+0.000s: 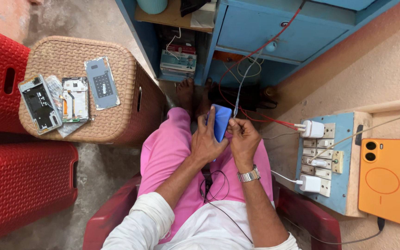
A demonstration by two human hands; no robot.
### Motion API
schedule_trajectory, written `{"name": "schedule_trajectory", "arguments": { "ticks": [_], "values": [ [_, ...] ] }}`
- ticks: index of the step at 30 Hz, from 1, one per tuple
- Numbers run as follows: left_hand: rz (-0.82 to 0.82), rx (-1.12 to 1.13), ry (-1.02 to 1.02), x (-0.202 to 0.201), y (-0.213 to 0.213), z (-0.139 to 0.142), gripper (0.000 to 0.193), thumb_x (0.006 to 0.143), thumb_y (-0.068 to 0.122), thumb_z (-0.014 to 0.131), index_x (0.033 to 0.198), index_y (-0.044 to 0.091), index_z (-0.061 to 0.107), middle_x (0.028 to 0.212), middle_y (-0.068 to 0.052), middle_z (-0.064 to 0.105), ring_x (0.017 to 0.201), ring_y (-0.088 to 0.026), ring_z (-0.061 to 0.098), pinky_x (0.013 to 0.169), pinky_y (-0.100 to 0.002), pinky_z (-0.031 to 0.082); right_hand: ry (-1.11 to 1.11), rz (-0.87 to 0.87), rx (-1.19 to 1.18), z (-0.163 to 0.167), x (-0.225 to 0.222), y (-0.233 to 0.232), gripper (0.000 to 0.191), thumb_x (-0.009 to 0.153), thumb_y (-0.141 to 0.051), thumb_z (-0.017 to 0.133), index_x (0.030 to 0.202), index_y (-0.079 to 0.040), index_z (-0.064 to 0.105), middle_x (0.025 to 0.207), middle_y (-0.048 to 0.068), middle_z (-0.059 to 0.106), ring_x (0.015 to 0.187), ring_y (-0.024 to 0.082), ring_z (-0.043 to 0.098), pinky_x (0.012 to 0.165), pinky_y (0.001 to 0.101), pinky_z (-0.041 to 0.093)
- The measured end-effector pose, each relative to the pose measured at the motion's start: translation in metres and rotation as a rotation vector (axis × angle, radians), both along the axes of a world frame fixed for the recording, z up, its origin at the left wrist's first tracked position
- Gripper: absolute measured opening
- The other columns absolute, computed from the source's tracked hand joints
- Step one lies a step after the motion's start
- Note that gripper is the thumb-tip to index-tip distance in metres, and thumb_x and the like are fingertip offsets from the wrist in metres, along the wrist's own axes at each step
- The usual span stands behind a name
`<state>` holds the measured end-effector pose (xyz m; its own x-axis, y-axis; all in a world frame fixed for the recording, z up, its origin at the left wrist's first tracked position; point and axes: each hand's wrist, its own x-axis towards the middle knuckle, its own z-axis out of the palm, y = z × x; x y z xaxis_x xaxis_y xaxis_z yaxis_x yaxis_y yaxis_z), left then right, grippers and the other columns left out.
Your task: The person disassembles a blue smartphone by prying off the back cover with a metal tool. They then use a heat gun on the internal components and place the back cover on a nearby stool.
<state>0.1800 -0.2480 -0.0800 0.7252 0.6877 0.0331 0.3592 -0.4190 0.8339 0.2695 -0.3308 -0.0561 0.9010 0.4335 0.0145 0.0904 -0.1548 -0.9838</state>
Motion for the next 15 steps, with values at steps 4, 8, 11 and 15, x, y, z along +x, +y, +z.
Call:
{"name": "schedule_trajectory", "arguments": {
  "ticks": [4, 8, 11, 15],
  "values": [
    [0.000, -0.107, -0.044, 0.004, 0.001, -0.004, 0.107, 0.070, 0.026, 0.076, 0.162, 0.008, 0.024, 0.137, -0.025, 0.047, 0.123, -0.043, 0.056, 0.096, -0.048, 0.053, -0.035, -0.029, 0.015, 0.002, 0.001, -0.005, 0.019, 0.101, -0.015, 0.071, 0.103, 0.003, 0.068, 0.087, 0.009, 0.075, 0.077, 0.012, 0.073, 0.073, 0.0259, 0.061],
    [-0.084, -0.597, -0.230, 0.003, 0.006, -0.011, 0.090, 0.081, 0.023, 0.063, 0.161, 0.008, 0.025, 0.144, -0.018, 0.050, 0.119, -0.033, 0.057, 0.093, -0.041, 0.053, -0.139, -0.108, -0.040, 0.004, 0.012, -0.018, 0.024, 0.106, -0.017, 0.068, 0.120, 0.003, 0.068, 0.099, 0.011, 0.076, 0.088, 0.013, 0.073, 0.080, 0.0274, 0.062],
    [-0.183, -1.167, -0.389, 0.001, 0.009, -0.010, 0.067, 0.093, 0.021, 0.054, 0.154, -0.004, 0.042, 0.122, -0.019, 0.061, 0.111, -0.033, 0.060, 0.091, -0.040, 0.054, -0.180, -0.016, 0.004, 0.007, 0.028, -0.024, 0.064, 0.096, -0.018, 0.072, 0.144, 0.008, 0.039, 0.130, 0.012, 0.058, 0.113, 0.015, 0.063, 0.088, 0.0285, 0.059],
    [-0.238, -1.179, -0.584, -0.011, 0.004, 0.003, 0.059, 0.093, 0.019, 0.048, 0.148, -0.003, 0.052, 0.140, -0.005, 0.063, 0.131, -0.020, 0.055, 0.112, -0.029, 0.040, 0.175, 0.110, -0.198, 0.013, 0.013, -0.039, 0.057, 0.100, -0.025, 0.067, 0.146, 0.003, 0.047, 0.124, 0.008, 0.064, 0.103, 0.013, 0.060, 0.080, 0.0235, 0.050]
  ]
}}
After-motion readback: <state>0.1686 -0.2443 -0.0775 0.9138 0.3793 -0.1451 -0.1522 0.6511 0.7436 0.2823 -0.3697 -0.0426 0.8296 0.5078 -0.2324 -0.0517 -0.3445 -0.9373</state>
